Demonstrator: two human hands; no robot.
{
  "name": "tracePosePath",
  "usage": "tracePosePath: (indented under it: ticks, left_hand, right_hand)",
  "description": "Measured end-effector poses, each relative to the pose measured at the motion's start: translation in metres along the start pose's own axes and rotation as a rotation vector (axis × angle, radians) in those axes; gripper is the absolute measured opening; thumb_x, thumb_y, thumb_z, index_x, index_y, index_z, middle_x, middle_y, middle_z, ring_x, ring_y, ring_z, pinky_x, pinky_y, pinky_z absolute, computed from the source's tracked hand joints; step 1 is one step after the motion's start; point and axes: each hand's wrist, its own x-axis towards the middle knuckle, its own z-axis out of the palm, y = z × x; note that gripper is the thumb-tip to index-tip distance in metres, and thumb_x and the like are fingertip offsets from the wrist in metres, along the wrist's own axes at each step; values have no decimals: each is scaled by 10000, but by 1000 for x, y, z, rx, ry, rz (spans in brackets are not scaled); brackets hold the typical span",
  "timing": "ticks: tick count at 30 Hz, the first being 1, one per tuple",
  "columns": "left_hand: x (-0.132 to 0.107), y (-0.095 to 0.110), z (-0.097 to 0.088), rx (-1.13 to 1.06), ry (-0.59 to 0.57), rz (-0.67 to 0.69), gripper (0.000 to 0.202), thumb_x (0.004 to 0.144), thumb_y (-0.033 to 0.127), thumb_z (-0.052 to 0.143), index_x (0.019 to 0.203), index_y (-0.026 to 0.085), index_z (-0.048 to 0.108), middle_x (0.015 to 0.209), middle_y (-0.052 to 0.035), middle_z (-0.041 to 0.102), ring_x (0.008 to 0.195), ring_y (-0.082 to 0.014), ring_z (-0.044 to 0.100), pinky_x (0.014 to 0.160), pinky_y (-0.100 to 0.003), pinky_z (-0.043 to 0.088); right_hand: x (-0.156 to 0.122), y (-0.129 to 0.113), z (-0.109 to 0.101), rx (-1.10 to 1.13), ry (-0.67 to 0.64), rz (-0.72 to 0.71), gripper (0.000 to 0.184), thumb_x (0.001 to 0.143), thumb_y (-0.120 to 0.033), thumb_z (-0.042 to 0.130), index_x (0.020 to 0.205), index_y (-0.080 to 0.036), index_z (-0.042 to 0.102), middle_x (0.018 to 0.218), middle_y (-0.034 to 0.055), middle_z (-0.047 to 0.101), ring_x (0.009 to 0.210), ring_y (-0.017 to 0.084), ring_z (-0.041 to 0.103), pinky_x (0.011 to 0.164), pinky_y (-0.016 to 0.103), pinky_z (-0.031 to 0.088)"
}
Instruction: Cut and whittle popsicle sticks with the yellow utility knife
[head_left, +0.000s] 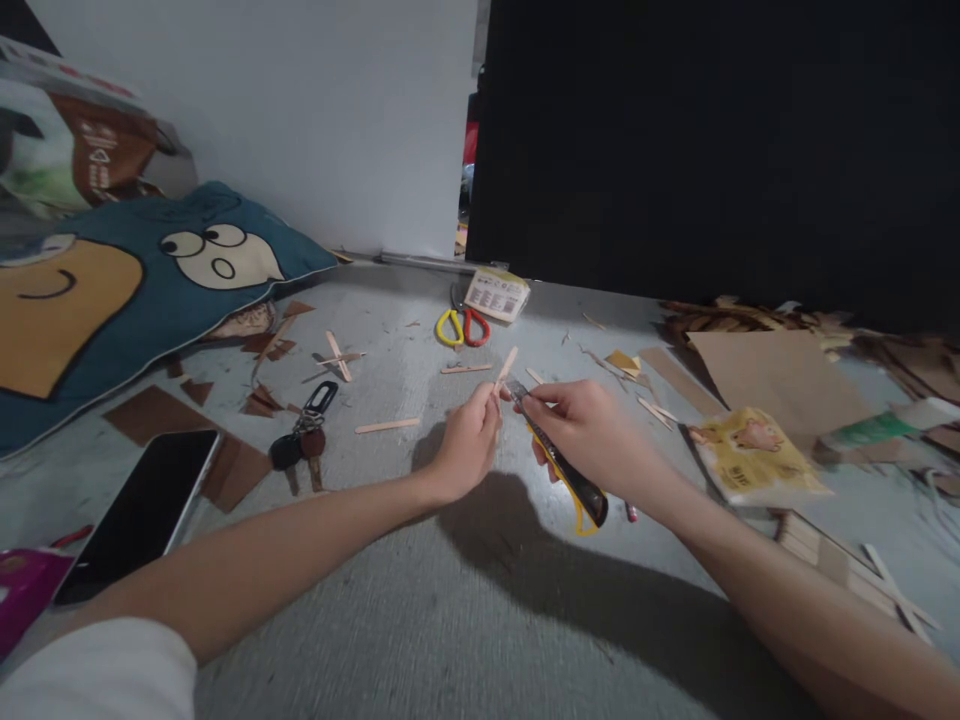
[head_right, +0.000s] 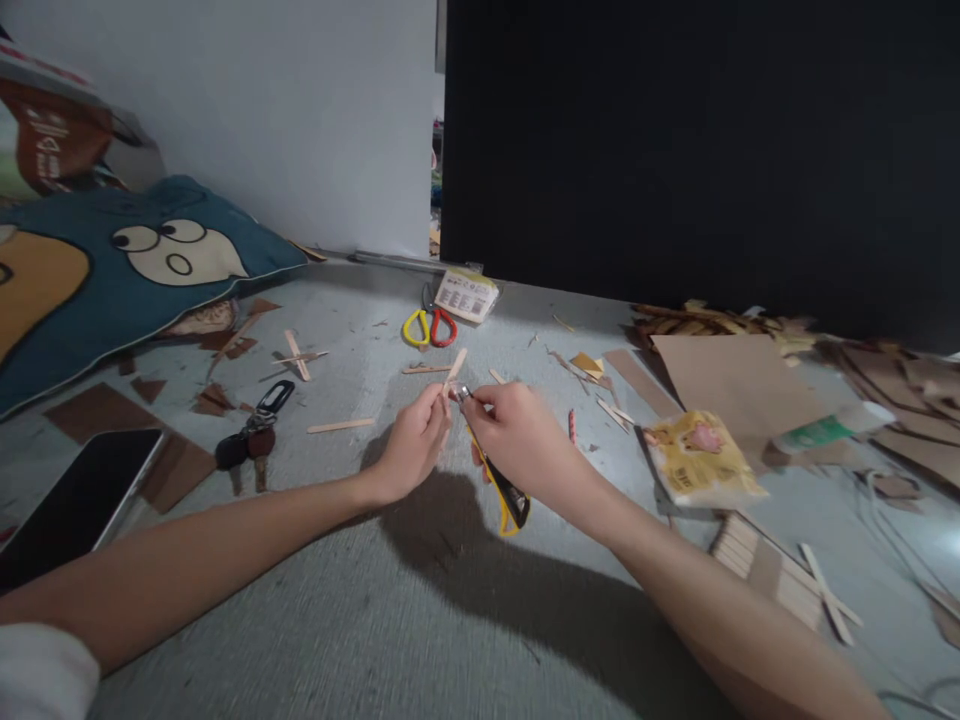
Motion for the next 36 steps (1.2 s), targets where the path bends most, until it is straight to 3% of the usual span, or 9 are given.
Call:
tracePosePath:
  ticks: [18, 29, 36]
  left_hand:
    - [-3, 3, -2, 45, -4, 45, 281, 1090, 392, 348, 909, 229, 488, 638, 63, 415, 550, -128, 394, 570, -273, 274]
    - [-3, 1, -2, 98, 15, 89, 252, 1090, 341, 328, 916, 234, 476, 707, 37, 480, 600, -139, 442, 601, -283, 303]
    - [-2, 2, -2, 80, -5, 95, 269, 1097, 353, 332, 907, 233, 479, 685, 36, 477, 596, -144, 447, 619, -290, 320]
  right_hand:
    - [3, 10, 9, -160, 49, -46, 396, 1014, -252, 444, 629, -211, 526, 517, 0, 613, 417, 108, 544, 521, 262, 354]
    - [3, 7, 11, -78, 19, -34, 441, 1024, -287, 447, 592, -210, 493, 502, 10, 595, 417, 106, 530, 470, 250, 306]
    - [2, 5, 9, 67, -30, 41, 430, 1022, -350, 454, 619, -215, 522, 503, 1, 606, 382, 124, 568, 428, 236, 350]
